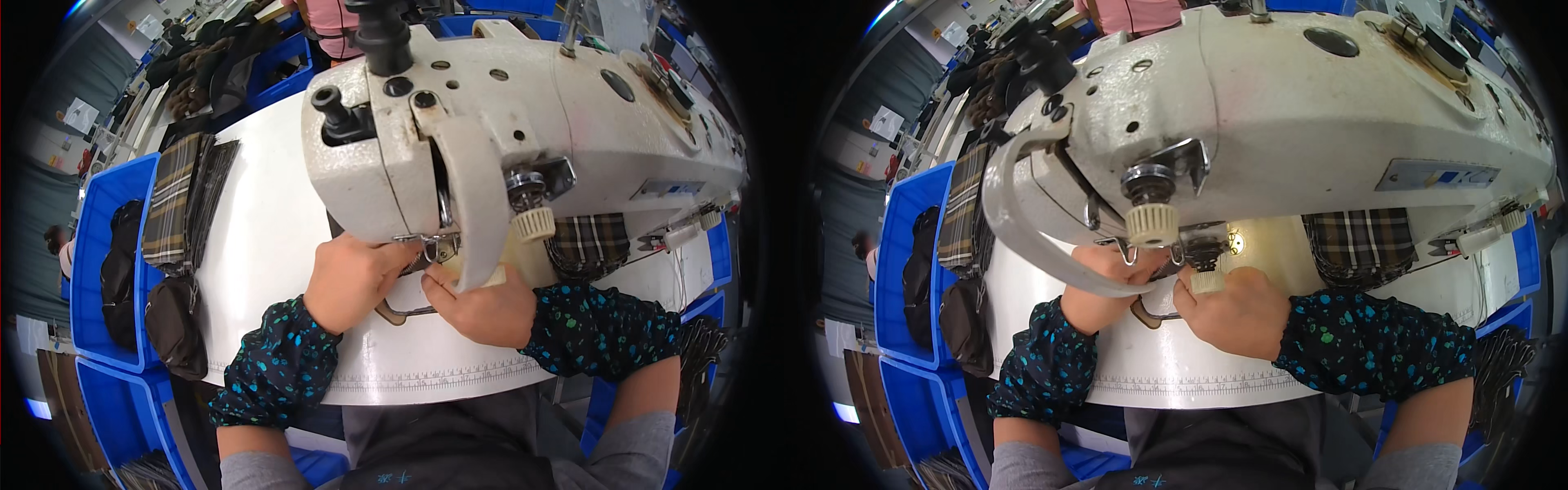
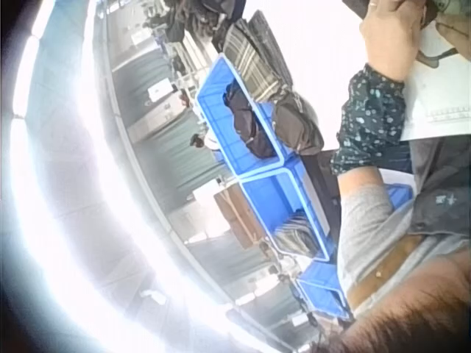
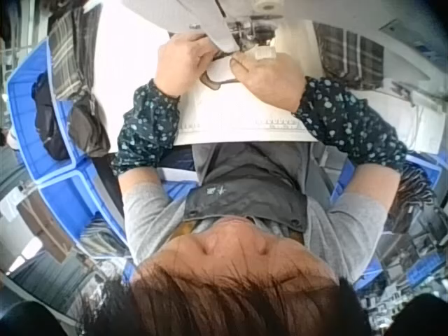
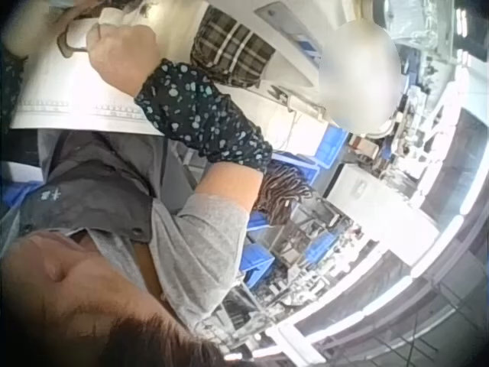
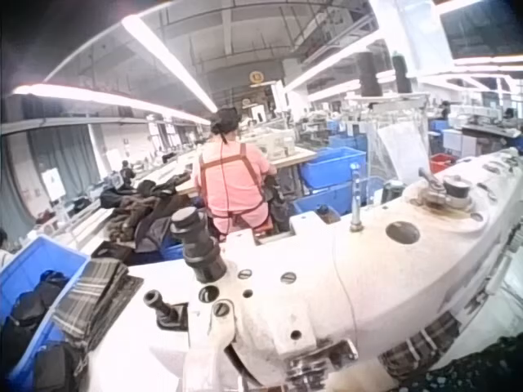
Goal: Sewing fabric pieces to construct a plaid pouch using an industrial sewing machine.
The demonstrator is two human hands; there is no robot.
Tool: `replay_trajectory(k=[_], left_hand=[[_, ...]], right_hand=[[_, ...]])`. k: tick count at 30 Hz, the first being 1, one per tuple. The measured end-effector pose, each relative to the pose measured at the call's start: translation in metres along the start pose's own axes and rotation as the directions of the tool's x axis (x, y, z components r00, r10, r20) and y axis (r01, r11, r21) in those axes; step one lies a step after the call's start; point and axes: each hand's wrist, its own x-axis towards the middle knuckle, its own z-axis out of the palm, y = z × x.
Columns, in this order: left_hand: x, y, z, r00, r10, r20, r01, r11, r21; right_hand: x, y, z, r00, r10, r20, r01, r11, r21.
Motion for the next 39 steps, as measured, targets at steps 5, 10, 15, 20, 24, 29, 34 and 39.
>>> replay_trajectory(k=[5,10,15,20,24,29,34,39], left_hand=[[0.009,-0.03,0.014,0.944,-0.239,-0.228,0.141,0.916,-0.375],[-0.001,-0.028,0.016,0.955,0.112,-0.274,-0.081,0.989,0.123],[-0.004,0.017,-0.007,0.975,0.214,-0.067,-0.191,0.948,0.255],[-0.004,0.021,-0.016,0.986,0.165,0.03,-0.167,0.983,0.082],[-0.008,0.005,-0.006,0.996,0.09,0.012,-0.091,0.993,0.073],[-0.009,0.004,-0.003,0.968,0.217,-0.127,-0.185,0.957,0.222],[-0.012,0.014,0.002,0.981,0.19,-0.026,-0.181,0.964,0.197],[-0.013,0.017,0.006,0.99,0.138,-0.007,-0.135,0.978,0.162]], right_hand=[[-0.002,-0.001,-0.002,1.0,0.007,0.024,-0.007,1.0,0.013],[-0.001,-0.002,-0.005,0.999,0.022,0.042,-0.022,1.0,0.002],[0.001,-0.003,-0.003,0.999,0.047,-0.022,-0.047,0.999,0.027],[0.0,-0.004,-0.002,0.998,0.061,0.025,-0.063,0.996,0.068],[-0.001,-0.003,-0.001,0.999,0.046,0.014,-0.047,0.997,0.056],[0.002,-0.004,-0.001,0.997,0.063,0.038,-0.065,0.997,0.047],[0.002,-0.006,0.007,0.997,0.063,0.043,-0.07,0.983,0.17],[0.0,-0.008,0.011,0.997,0.07,0.046,-0.076,0.985,0.157]])
